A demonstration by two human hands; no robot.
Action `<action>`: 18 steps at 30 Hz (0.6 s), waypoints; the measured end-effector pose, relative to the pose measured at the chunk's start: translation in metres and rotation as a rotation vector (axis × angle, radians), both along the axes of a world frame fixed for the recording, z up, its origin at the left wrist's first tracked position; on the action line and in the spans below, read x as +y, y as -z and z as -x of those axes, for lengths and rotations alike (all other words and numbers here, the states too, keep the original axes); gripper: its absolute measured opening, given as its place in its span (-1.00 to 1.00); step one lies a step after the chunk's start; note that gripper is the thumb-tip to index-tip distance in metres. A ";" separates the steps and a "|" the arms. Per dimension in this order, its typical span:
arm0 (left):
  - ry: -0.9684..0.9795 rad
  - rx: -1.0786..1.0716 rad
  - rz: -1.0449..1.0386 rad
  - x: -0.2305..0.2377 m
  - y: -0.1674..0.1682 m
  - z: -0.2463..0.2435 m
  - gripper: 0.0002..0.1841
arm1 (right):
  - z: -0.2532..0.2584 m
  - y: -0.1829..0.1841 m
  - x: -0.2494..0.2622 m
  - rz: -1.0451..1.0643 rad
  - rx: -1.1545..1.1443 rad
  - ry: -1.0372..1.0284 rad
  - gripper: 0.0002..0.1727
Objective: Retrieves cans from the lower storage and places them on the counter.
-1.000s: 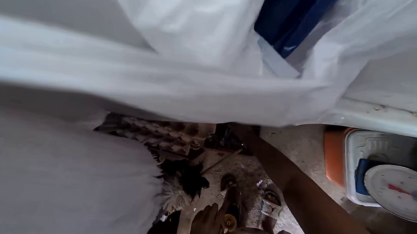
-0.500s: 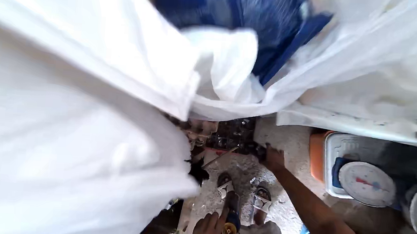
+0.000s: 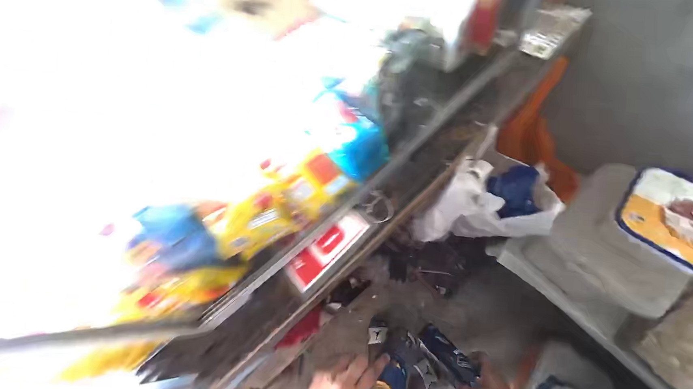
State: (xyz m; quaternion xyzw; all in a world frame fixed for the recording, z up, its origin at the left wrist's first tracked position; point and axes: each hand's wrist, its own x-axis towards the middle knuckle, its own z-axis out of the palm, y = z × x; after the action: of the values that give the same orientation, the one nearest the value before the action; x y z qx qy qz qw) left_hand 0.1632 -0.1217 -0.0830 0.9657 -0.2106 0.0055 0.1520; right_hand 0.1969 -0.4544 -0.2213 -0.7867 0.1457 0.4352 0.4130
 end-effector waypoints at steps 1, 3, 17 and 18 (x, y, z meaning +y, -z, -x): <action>-0.023 -0.085 0.000 0.008 -0.020 0.013 -0.28 | -0.006 -0.030 0.005 -0.016 -0.019 -0.087 0.04; -0.072 -0.216 -0.001 0.024 -0.060 0.037 -0.32 | -0.018 -0.081 0.015 -0.019 -0.075 -0.269 -0.02; -0.670 -0.530 -0.162 0.203 -0.257 0.223 -0.27 | 0.003 -0.328 0.209 -0.176 -1.176 -1.113 -0.22; -0.713 -0.528 -0.180 0.218 -0.261 0.231 -0.27 | 0.010 -0.340 0.233 -0.204 -1.321 -1.142 -0.24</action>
State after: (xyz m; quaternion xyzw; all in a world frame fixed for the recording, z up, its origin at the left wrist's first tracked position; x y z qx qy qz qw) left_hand -0.0677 0.0965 0.1781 0.9527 0.1041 0.2854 -0.0032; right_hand 0.1866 -0.2212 0.1191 -0.7897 -0.5783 0.0420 0.2004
